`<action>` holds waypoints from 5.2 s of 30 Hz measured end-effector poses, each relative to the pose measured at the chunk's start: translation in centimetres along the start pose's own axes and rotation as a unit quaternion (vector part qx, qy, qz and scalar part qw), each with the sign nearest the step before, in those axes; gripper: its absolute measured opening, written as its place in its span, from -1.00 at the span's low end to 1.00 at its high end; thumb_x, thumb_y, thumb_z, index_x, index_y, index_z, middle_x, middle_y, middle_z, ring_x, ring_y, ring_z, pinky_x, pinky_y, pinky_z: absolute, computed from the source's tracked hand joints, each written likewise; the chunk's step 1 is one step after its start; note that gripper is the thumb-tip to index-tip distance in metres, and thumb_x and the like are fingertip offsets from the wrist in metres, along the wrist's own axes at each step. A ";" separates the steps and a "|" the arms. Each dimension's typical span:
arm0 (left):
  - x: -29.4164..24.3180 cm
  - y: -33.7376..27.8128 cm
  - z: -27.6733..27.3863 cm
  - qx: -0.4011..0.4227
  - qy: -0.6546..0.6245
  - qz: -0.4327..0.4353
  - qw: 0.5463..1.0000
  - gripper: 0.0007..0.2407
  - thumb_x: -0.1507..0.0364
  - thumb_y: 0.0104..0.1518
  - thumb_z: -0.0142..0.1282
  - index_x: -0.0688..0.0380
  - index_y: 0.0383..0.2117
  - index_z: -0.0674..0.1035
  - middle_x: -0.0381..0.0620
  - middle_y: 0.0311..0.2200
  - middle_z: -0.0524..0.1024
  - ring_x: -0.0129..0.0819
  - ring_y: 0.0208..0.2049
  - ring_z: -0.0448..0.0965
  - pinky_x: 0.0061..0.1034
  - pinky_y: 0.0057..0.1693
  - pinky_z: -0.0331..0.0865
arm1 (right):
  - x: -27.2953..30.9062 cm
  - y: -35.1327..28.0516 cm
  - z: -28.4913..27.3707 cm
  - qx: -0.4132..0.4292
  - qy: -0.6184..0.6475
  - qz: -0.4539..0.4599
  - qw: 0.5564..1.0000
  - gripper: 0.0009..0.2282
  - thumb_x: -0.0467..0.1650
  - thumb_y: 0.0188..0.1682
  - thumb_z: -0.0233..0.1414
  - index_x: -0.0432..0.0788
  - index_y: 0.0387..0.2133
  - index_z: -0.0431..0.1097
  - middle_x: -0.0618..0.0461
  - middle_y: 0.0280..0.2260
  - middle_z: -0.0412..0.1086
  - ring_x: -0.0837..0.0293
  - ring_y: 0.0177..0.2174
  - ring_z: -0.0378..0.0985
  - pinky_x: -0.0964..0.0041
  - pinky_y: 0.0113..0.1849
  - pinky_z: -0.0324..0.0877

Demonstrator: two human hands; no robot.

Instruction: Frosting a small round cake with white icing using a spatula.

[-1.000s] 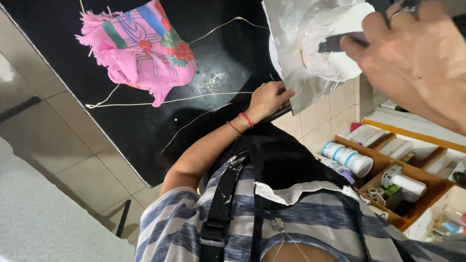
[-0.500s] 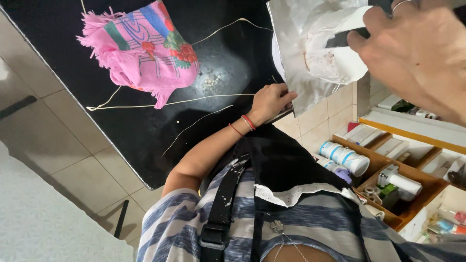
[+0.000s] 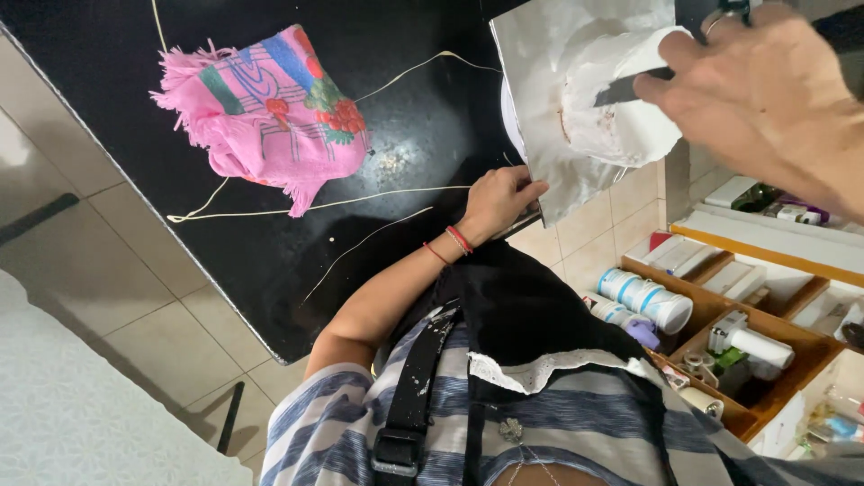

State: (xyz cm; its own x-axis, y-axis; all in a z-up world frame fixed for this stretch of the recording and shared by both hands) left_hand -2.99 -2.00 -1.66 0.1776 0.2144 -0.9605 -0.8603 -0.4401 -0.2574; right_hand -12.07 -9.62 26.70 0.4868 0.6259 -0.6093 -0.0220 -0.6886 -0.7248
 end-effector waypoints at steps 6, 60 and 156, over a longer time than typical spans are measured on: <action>-0.4 0.0 -0.4 0.006 -0.005 -0.009 1.000 -0.77 0.21 0.14 0.11 0.06 -0.40 0.69 -0.25 -0.61 0.65 -0.32 -0.54 0.68 -0.41 -0.34 0.48 | -0.1 -1.1 -2.4 -0.084 -0.038 0.012 0.996 -0.66 -0.33 -0.20 0.06 0.19 -0.10 0.52 0.24 -0.29 0.44 0.28 -0.31 0.57 0.44 -0.28 0.42; 0.1 0.2 -0.7 -0.004 -0.019 0.001 1.000 -0.76 0.21 0.15 0.12 0.10 -0.45 0.66 -0.21 -0.61 0.65 -0.35 -0.53 0.69 -0.45 -0.35 0.46 | 0.0 0.3 5.0 -0.098 0.089 0.019 0.991 -0.70 -0.44 -0.05 0.03 -0.05 -0.05 0.53 0.08 -0.31 0.48 0.22 -0.24 0.59 0.37 -0.37 0.46; -15.6 -7.7 -7.7 -0.336 0.139 0.240 0.900 -0.81 0.35 0.23 0.20 0.21 -0.21 0.56 -0.06 -0.26 0.64 -0.32 -0.35 0.63 -0.46 -0.17 0.48 | 20.4 -11.5 17.3 -0.398 0.886 0.182 -0.149 -0.78 -0.28 0.30 -0.09 -0.14 0.04 0.36 0.06 -0.32 0.30 0.17 -0.43 0.28 0.29 -0.39 0.23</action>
State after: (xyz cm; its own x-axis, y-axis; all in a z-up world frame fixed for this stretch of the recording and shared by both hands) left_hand 4.52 -8.69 14.46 0.0555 -0.3271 -0.9433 -0.4035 -0.8716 0.2785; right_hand -16.97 17.41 17.08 -0.3975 0.1677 0.9021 -0.7170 -0.6704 -0.1913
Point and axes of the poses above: each hand's wrist, its own y-axis towards the middle knuckle, its own z-axis out of the palm, x = y × z, the point moved 4 cm from there along y, towards the middle knuckle
